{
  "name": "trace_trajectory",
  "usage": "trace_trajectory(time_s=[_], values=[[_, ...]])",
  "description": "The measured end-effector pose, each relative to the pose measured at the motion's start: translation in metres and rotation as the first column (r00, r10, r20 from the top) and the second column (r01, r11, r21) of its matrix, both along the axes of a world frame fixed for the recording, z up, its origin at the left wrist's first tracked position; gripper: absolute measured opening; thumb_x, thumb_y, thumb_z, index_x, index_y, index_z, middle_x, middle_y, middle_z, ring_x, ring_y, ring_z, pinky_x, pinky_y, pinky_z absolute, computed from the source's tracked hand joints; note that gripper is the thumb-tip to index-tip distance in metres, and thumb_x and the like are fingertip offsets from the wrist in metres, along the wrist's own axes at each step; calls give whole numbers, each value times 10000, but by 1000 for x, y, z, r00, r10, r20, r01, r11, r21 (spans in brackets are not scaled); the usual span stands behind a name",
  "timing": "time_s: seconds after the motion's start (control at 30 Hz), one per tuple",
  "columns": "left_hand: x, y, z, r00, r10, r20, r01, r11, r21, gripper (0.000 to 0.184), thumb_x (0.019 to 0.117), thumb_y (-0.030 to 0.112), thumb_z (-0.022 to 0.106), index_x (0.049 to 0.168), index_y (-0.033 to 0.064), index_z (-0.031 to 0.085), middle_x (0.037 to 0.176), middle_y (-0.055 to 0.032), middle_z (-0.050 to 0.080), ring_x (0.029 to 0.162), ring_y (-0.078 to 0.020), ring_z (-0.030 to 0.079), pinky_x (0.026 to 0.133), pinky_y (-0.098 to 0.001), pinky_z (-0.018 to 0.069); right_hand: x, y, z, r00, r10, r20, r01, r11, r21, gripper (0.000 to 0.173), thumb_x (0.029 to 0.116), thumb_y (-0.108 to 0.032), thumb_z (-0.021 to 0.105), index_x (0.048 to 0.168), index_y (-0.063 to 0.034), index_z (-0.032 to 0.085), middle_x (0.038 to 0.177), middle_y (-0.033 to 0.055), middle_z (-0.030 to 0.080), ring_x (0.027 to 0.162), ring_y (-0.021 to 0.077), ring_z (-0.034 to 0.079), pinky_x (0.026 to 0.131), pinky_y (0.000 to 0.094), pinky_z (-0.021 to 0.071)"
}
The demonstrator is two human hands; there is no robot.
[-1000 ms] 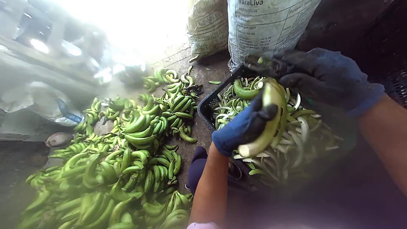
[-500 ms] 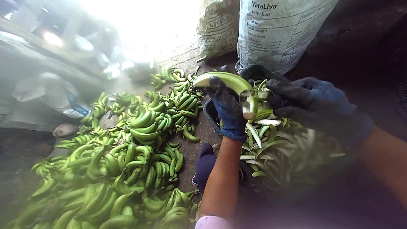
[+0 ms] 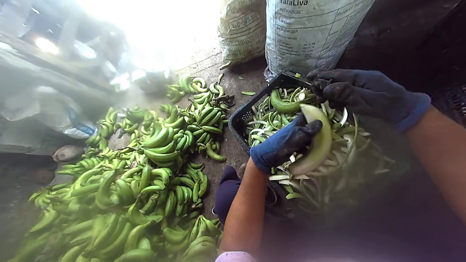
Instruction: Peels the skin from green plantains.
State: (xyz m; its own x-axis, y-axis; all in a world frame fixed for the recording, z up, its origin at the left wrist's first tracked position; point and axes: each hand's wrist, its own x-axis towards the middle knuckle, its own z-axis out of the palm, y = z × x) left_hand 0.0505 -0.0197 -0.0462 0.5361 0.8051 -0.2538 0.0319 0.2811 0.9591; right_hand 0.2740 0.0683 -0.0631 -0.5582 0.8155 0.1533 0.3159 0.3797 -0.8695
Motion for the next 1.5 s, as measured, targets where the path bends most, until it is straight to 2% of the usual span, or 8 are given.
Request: trace_trajectory(time_s=[0.17,0.43,0.63,0.9,1.07,1.17,1.37,1.5], values=[[-4,21,-18,745,545,385,-592,806,4,348,1095,320,284,1101,154,589,866,27,665,764,-63,651,686,-263,582,-20,-28,-17,993,-56,107,-3,874,486,568,947,-505,636,1435,-216,598,1172,126,688,1030,265,666,877,482,550],[-12,47,-24,289,600,746,-709,657,-254,599,1082,458,118,1043,126,615,895,-44,706,846,-153,703,750,-350,604,-30,-44,-13,976,-161,148,-14,628,778,465,929,-304,699,1372,-179,628,1136,222,708,932,401,702,734,558,559],[7,32,-2,588,575,570,-761,631,149,368,1073,297,259,1083,126,585,888,30,644,807,-50,637,740,-257,574,-24,-36,9,937,-241,251,92,868,489,661,1010,-625,390,1496,-195,521,1166,191,669,986,381,672,762,601,533],[6,22,-21,711,702,-42,-592,630,503,461,1095,205,259,1438,-34,452,1362,-172,549,1229,-153,543,1070,-327,439,-12,-28,-5,960,-144,242,20,891,453,539,984,-438,580,1474,-213,564,1230,195,665,1072,398,659,831,600,535],[11,1,-17,684,591,-427,-212,722,659,550,1100,374,244,1603,154,288,1247,-169,658,1027,-303,683,823,-541,569,-10,-21,-1,931,-225,287,278,947,-160,397,1054,-499,481,1368,-306,629,1009,-19,727,792,116,694,693,371,595],[14,0,-20,754,512,-411,-223,789,572,555,1072,435,254,1579,236,364,1087,-146,695,888,-301,685,708,-549,559,-1,-1,-23,920,-232,315,350,848,-398,340,1081,-429,463,1297,-245,649,856,59,687,659,179,664,607,398,589],[-9,23,-28,789,596,152,-601,799,-16,378,1104,387,309,1210,105,538,813,-45,640,661,-146,652,596,-327,594,-8,-28,-12,975,-42,219,11,990,141,516,987,-528,564,1425,-256,594,1126,9,713,966,143,685,838,439,580],[-18,21,-23,785,584,208,-576,811,-102,469,1112,389,190,1072,121,572,785,-13,652,668,-104,644,602,-284,580,-8,-39,-23,928,27,372,-260,763,592,542,898,-499,647,1378,-247,651,1077,124,722,921,350,698,749,562,556]])
